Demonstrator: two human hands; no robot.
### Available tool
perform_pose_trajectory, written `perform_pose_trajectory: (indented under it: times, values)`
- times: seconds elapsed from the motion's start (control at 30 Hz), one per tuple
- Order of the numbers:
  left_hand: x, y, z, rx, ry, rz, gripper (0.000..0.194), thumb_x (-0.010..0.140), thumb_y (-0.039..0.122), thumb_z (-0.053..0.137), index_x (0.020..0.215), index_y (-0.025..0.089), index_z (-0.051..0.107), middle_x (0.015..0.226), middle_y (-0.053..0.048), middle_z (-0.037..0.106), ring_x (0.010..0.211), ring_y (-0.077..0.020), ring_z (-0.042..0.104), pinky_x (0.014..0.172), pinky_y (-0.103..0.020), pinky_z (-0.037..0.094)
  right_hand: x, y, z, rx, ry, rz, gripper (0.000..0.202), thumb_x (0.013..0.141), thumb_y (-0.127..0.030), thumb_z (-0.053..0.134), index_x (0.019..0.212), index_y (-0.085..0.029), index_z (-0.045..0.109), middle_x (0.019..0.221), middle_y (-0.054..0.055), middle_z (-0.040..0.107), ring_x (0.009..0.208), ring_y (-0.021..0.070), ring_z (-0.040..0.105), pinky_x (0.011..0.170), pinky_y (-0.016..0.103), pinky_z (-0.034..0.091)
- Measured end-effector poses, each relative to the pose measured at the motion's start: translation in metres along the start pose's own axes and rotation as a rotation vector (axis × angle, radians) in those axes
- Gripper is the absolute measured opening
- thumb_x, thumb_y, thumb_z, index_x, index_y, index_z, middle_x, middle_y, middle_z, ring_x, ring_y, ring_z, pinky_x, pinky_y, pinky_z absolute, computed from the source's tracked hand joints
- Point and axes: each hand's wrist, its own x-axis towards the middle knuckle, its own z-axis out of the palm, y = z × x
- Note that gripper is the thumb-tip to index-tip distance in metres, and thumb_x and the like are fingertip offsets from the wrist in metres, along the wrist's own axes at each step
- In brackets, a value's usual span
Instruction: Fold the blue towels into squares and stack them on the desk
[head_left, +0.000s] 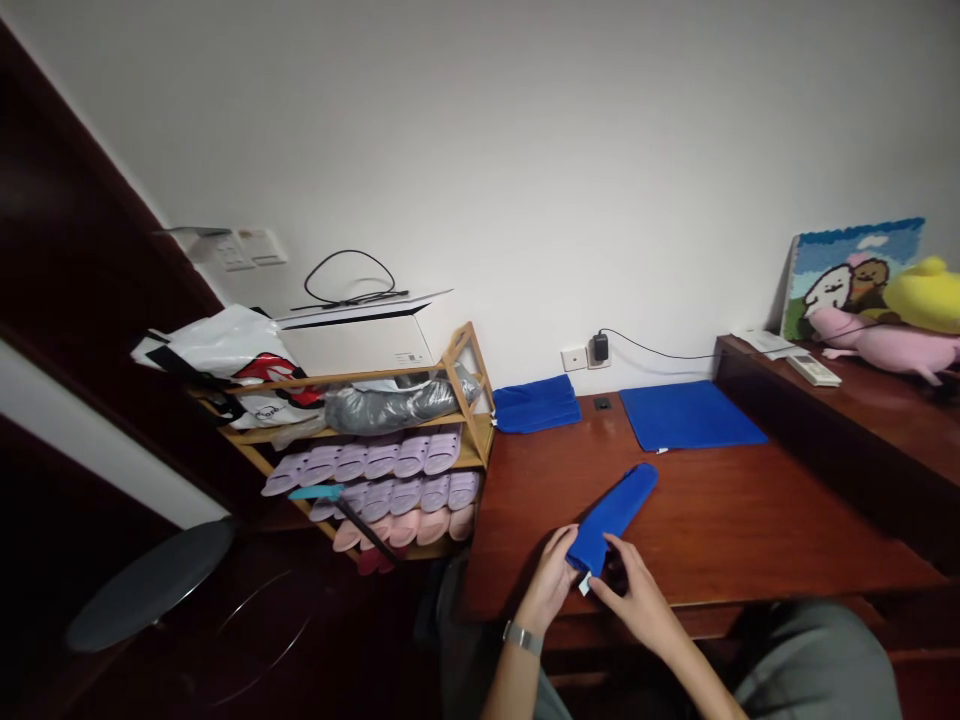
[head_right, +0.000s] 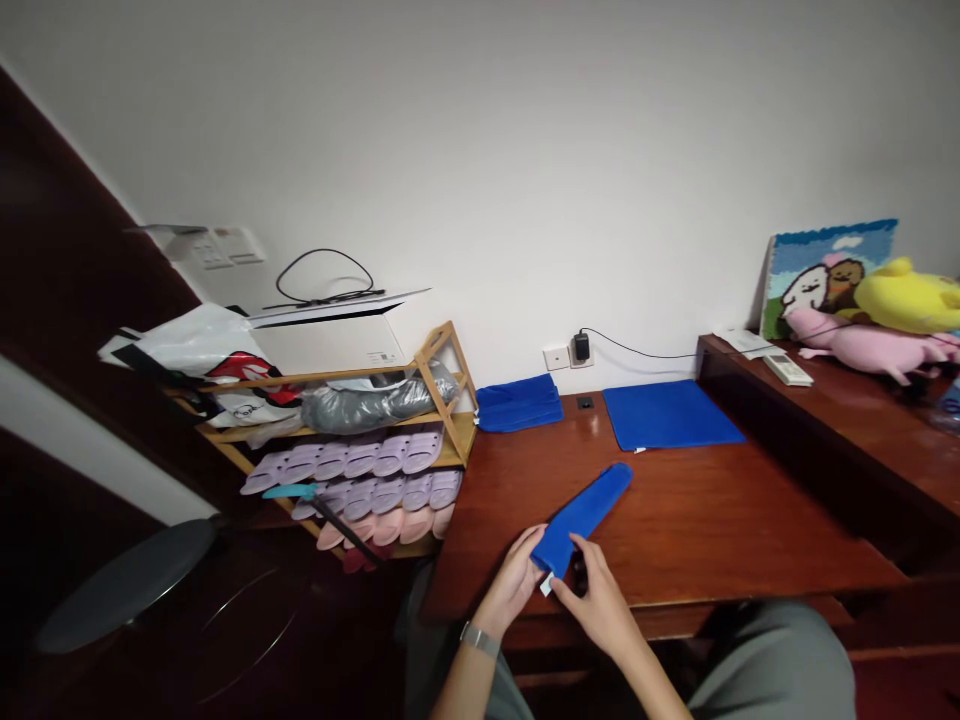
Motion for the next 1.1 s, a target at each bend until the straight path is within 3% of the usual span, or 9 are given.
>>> perform_pose_trajectory:
  times: [0.07,0.23,0.4,0.53,0.63,0.8,0.93,1.0,1.1]
  values:
    - [-0.009,0.000,0.008,-0.071,-0.030,-0.007,0.043,0.079,0.050,0.080,0.111,0.022,0.070,0.114,-0.011,0.076,0.104,-0.0276,0.072,0.100,-0.044,0.054,-0.002,0.000,-0.002,0.008,0.030,-0.006,0.068,0.086,-0.048,0.071,0.147,-0.024,0.051,0.135,0.010,0.065,0.117,0.0239,0.067,0.105,0.039,0.055]
    - [-0.028,-0.004,0.020,-0.127,-0.150,0.000,0.056,0.083,0.046,0.079,0.131,0.023,0.065,0.124,-0.011,0.074,0.119,-0.0283,0.069,0.110,-0.043,0.047,-0.002,0.001,-0.009,0.052,0.077,0.061,0.056,0.091,-0.045,0.064,0.142,-0.024,0.056,0.125,0.010,0.071,0.103,0.0224,0.073,0.097,0.039,0.060]
    - [-0.034,-0.016,0.024,-0.177,-0.148,-0.022,0.053,0.085,0.052,0.077,0.129,0.024,0.067,0.126,-0.012,0.074,0.127,-0.0295,0.064,0.110,-0.044,0.047,-0.006,-0.013,-0.013,0.199,0.016,0.058,0.064,0.094,-0.046,0.060,0.153,-0.028,0.043,0.128,0.008,0.074,0.113,0.0231,0.073,0.099,0.041,0.061]
    - [-0.037,-0.019,0.027,-0.101,-0.136,0.025,0.059,0.084,0.053,0.075,0.136,0.025,0.066,0.143,-0.012,0.066,0.138,-0.0327,0.055,0.111,-0.047,0.045,-0.009,-0.030,-0.025,0.082,-0.025,0.006,0.060,0.094,-0.045,0.061,0.151,-0.031,0.048,0.136,0.005,0.071,0.122,0.0226,0.069,0.106,0.040,0.056]
    - [-0.041,-0.017,0.032,-0.010,-0.189,0.031,0.062,0.086,0.053,0.068,0.142,0.028,0.062,0.153,-0.008,0.058,0.145,-0.0322,0.047,0.114,-0.048,0.042,-0.008,-0.043,-0.037,-0.067,-0.004,-0.033,0.059,0.091,-0.043,0.063,0.148,-0.034,0.052,0.137,0.003,0.070,0.121,0.0238,0.070,0.104,0.040,0.056]
    - [-0.053,-0.012,0.050,0.083,-0.274,0.113,0.068,0.082,0.039,0.062,0.150,0.031,0.054,0.163,-0.006,0.047,0.152,-0.0332,0.037,0.114,-0.052,0.041,-0.004,-0.062,-0.052,-0.173,0.044,0.022,0.051,0.091,-0.044,0.059,0.141,-0.032,0.056,0.104,0.002,0.080,0.090,0.0257,0.077,0.083,0.039,0.060]
    - [-0.063,-0.005,0.069,0.197,-0.182,0.360,0.077,0.070,0.026,0.079,0.144,0.026,0.058,0.155,-0.012,0.055,0.146,-0.0326,0.046,0.118,-0.045,0.039,-0.001,-0.075,-0.060,-0.056,0.092,0.063,0.053,0.090,-0.059,0.060,0.132,-0.028,0.055,0.094,0.001,0.080,0.080,0.0255,0.077,0.078,0.037,0.059]
    - [-0.065,0.001,0.077,0.266,-0.106,0.449,0.064,0.072,0.033,0.082,0.133,0.024,0.064,0.142,-0.013,0.065,0.135,-0.0322,0.056,0.113,-0.045,0.045,0.002,-0.079,-0.066,-0.027,0.115,0.078,0.052,0.089,-0.063,0.060,0.127,-0.028,0.056,0.093,0.002,0.080,0.084,0.0259,0.077,0.081,0.037,0.059]
    - [-0.059,0.013,0.084,0.386,-0.083,0.498,0.036,0.084,0.046,0.076,0.110,0.021,0.072,0.114,-0.012,0.075,0.111,-0.0303,0.069,0.098,-0.041,0.055,0.013,-0.082,-0.075,-0.032,0.090,0.107,0.049,0.092,-0.065,0.057,0.125,-0.029,0.059,0.082,0.000,0.078,0.082,0.0264,0.077,0.083,0.038,0.059]
